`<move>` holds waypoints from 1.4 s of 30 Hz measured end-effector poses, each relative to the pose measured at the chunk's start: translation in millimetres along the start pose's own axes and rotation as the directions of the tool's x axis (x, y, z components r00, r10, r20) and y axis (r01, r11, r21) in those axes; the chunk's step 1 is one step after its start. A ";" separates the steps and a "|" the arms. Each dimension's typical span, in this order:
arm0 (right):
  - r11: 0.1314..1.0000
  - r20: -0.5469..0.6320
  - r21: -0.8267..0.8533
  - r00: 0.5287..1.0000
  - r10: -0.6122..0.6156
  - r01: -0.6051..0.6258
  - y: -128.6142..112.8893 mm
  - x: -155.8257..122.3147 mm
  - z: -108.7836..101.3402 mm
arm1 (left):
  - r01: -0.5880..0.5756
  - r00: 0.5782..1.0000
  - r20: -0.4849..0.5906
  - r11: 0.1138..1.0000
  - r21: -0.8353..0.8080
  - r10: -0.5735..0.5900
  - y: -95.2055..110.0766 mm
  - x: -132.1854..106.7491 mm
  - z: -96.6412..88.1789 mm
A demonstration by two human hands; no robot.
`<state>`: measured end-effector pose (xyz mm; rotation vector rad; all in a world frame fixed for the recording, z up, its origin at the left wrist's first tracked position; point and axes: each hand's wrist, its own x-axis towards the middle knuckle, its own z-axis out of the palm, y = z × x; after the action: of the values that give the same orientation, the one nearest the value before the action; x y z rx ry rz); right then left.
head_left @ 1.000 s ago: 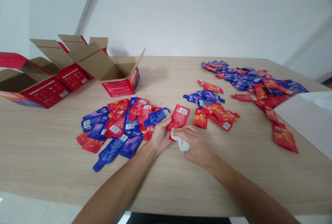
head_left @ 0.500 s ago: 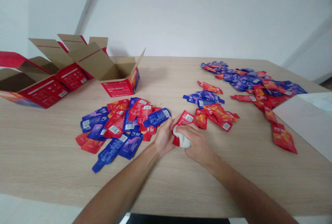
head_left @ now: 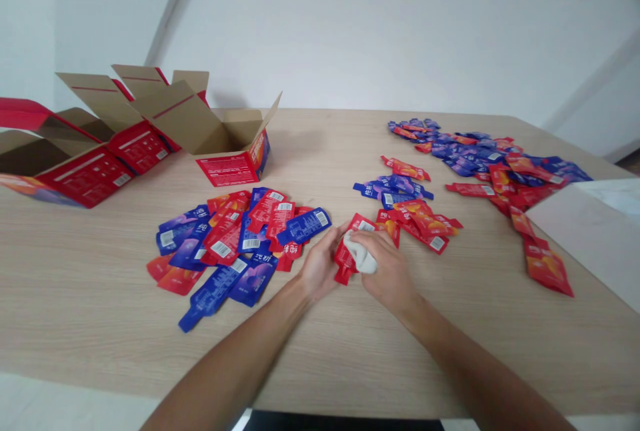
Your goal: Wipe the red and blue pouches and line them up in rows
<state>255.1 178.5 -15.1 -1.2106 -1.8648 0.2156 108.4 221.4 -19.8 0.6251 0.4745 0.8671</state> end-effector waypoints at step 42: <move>0.998 -0.021 -0.046 0.999 -0.045 0.044 4.7 -1.0 -4.5 | -0.042 0.989 -0.143 0.999 -0.008 0.041 -4.3 -2.4 0.8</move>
<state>261.7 178.8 -15.6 -1.1963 -1.8839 0.1359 109.9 217.1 -21.8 0.5667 0.5868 0.9575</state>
